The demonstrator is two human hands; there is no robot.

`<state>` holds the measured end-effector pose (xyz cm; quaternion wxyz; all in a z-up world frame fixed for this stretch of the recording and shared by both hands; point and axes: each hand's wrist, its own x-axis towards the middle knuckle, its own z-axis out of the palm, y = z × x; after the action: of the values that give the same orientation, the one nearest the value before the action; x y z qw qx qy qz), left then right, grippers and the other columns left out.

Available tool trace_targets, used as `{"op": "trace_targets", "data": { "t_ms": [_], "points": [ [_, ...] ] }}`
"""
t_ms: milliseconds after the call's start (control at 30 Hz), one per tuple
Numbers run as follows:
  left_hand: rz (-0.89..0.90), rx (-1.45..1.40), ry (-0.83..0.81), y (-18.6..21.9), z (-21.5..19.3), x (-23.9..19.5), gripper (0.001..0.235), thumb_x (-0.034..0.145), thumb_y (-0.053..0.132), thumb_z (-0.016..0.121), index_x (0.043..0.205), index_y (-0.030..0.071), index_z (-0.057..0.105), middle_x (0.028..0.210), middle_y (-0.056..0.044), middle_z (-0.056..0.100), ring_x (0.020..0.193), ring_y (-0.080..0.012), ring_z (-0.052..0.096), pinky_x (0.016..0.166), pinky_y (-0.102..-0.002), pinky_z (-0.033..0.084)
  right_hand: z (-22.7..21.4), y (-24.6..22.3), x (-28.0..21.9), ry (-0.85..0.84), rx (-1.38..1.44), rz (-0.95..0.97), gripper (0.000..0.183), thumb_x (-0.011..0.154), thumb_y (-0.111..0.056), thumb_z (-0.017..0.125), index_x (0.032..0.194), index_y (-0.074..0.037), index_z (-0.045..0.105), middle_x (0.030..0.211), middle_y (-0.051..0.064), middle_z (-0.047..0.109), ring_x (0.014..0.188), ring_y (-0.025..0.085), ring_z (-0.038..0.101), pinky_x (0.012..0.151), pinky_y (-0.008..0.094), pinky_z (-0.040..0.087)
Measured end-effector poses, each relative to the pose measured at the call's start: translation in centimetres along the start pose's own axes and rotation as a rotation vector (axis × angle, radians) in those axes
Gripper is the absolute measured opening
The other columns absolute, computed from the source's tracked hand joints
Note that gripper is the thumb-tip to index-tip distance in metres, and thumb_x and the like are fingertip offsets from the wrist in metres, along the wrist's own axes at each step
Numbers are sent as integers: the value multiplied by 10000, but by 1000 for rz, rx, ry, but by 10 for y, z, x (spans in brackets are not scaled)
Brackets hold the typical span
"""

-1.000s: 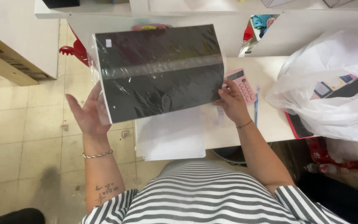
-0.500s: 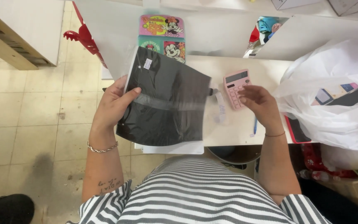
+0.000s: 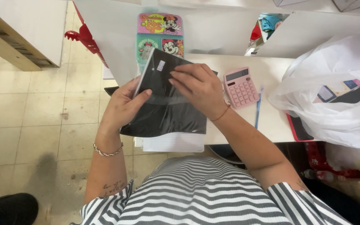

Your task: Organizing black folders, writing on labels, and packing items into a plastic bag at a counter.

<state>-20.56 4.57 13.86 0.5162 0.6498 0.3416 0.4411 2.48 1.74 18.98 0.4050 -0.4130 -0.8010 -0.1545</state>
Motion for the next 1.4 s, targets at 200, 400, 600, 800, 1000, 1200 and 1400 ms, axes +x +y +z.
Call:
{"op": "trace_targets", "data": {
  "t_ms": [200,400,600,800,1000,1200,1400],
  "points": [
    [-4,167,-8,41,17,-7,387,972,148,686,1352,82,659,1152,-256,722,1082,-432,701,983,-572,514,12,5,0,33,-139,-163,135,898,-112,851,982,-28,787,916,96,738,897,177,731,836,274,578],
    [-80,378,14,36,25,-14,396,940,276,695,1314,148,694,1125,-205,737,1110,-438,669,934,-559,529,10,9,-3,71,-185,-180,122,879,-107,862,951,-40,789,888,79,725,868,157,720,816,260,570],
    [-98,439,-3,39,34,-11,369,936,287,691,1280,156,714,1105,-207,740,1099,-455,666,904,-575,536,13,18,-10,104,-127,-125,128,862,-64,862,960,-39,784,926,90,719,871,193,727,815,282,586],
    [-165,369,-22,60,31,-6,360,917,272,697,1276,254,727,997,-116,777,1019,-354,734,869,-482,559,10,35,-16,-63,600,351,367,957,-137,789,1289,-106,635,1194,63,754,1217,210,667,1204,464,318],
    [-194,386,63,11,28,2,202,945,294,707,1128,269,789,744,-43,735,720,-185,734,728,-360,581,27,37,-34,-49,671,392,106,950,-59,748,987,-80,650,981,91,774,1020,249,750,1089,482,484],
    [-101,352,221,28,44,5,255,979,262,679,1216,216,760,1014,-115,772,1044,-313,724,849,-441,554,28,25,-29,136,204,106,190,862,-1,839,966,-83,703,958,25,655,872,225,707,832,362,613],
    [25,366,247,14,42,9,242,994,153,680,1211,71,747,1025,-233,735,1065,-389,695,822,-495,544,26,40,-42,-31,423,382,180,941,-50,775,1093,-107,698,981,45,681,896,224,722,785,337,611]
  ]
}}
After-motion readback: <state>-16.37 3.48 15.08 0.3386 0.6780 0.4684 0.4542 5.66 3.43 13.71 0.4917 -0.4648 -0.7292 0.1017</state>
